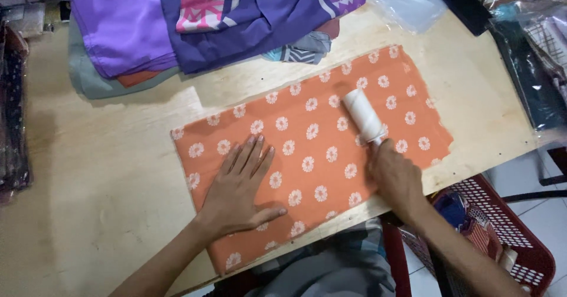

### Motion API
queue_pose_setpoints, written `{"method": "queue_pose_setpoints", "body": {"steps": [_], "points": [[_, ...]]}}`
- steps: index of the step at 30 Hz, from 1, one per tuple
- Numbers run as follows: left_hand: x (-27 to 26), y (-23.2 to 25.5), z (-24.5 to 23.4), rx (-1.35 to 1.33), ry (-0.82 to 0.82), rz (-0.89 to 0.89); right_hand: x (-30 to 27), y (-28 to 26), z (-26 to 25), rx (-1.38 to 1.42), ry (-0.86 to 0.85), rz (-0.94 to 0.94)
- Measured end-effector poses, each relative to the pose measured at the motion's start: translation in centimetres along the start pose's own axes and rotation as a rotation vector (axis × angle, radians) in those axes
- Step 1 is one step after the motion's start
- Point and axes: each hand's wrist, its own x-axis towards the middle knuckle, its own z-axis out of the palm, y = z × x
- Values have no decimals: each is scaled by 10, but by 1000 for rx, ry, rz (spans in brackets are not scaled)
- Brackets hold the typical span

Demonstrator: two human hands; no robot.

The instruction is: Use a lint roller to clean a piece of patterned fabric and then fold it neatly on a table.

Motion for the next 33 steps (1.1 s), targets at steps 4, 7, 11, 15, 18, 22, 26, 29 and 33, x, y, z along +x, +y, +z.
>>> {"method": "queue_pose_setpoints", "body": {"steps": [4,7,11,15,18,22,26,29,33], "points": [[-3,-1,3,62,-70,4,19,31,1,-147,199,5],[-5,0,2,62,-82,-3,55,72,4,-174,302,35],[-5,-2,5,56,-120,-13,56,94,-26,30,211,113],[-7,-4,9,25,-69,30,27,81,-46,119,284,127],[-7,-8,15,61,-128,17,-2,49,-47,197,267,65],[-6,-4,4,63,-98,50,-65,-7,-13,72,-7,-17],[-6,-2,6,-43,-144,-56,-139,-24,54,59,271,-629],[-3,-4,9,-59,-155,-45,-144,-33,87,-87,-146,-335],[-5,-2,6,-64,-151,-20,-137,-27,81,-259,35,-340]]}}
